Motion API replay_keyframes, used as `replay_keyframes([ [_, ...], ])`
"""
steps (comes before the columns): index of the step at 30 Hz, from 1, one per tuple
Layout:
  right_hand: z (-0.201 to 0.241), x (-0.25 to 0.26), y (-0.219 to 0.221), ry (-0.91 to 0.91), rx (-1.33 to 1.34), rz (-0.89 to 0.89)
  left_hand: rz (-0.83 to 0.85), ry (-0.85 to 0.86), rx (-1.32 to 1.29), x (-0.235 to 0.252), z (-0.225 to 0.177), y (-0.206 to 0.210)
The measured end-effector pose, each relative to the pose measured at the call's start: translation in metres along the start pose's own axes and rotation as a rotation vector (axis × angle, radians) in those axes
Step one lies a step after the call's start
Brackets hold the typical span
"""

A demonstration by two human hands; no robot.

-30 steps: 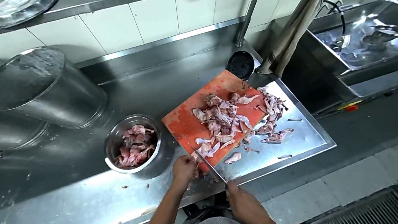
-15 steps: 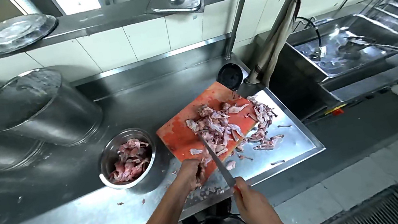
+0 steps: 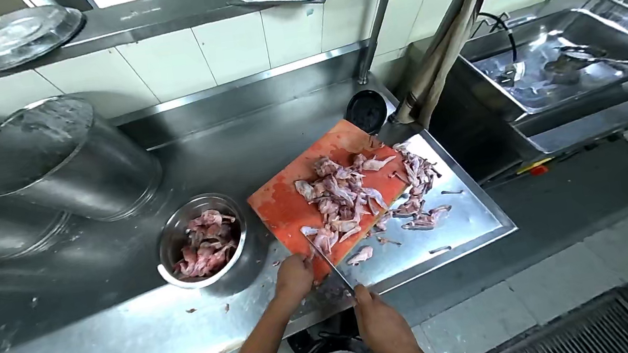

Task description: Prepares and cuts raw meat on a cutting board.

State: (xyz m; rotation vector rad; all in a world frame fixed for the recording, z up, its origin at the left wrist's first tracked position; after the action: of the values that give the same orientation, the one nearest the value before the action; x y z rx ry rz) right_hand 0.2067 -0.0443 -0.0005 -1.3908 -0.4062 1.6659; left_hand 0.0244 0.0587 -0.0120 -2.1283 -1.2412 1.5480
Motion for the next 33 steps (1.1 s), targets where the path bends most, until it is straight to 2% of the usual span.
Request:
replay_keyframes([
  [2, 0.004, 0.004, 0.001, 0.009, -0.002, -0.030, -0.011, -0.004, 0.103, -0.005, -0.007, -0.001],
  [8, 0.022, 0.019, -0.008, -0.034, 0.052, 0.064, -0.056, -0.043, 0.219, -0.009, -0.005, -0.007],
  [10, 0.014, 0.013, -0.003, -0.015, 0.049, 0.087, -0.062, -0.068, 0.224, -0.008, -0.001, -0.007],
  [15, -0.038, -0.022, 0.033, 0.119, 0.037, 0.167, -0.080, -0.065, 0.241, -0.009, 0.005, -0.004],
  [18, -0.035, -0.029, 0.017, 0.079, 0.025, 0.212, -0.081, -0.056, 0.214, -0.012, 0.010, -0.003],
  [21, -0.022, -0.039, -0.009, 0.009, 0.068, 0.144, -0.017, -0.071, -0.083, -0.004, 0.021, 0.000],
  [25, -0.007, -0.043, -0.010, -0.055, 0.121, 0.051, 0.062, -0.146, -0.579, -0.007, 0.022, 0.010],
  [29, 0.002, -0.024, 0.011, -0.030, -0.003, 0.077, 0.095, -0.182, -0.781, -0.014, 0.017, 0.009],
  [33, 0.009, -0.011, 0.022, 0.018, -0.088, -0.037, 0.147, -0.192, -0.861, -0.018, 0.017, 0.010],
])
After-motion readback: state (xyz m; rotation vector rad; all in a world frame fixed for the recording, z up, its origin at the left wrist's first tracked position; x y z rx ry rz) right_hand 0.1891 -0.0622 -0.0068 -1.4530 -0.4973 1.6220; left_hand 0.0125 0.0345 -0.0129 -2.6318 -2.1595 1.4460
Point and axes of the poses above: each hand's wrist, its own x-axis towards the middle knuckle, its own y-axis out of the palm, z = x × y, the point moved 5 cm from there along x, towards the middle knuckle, and after that the axes turned 6 degrees about x, right-handed, at the moved point
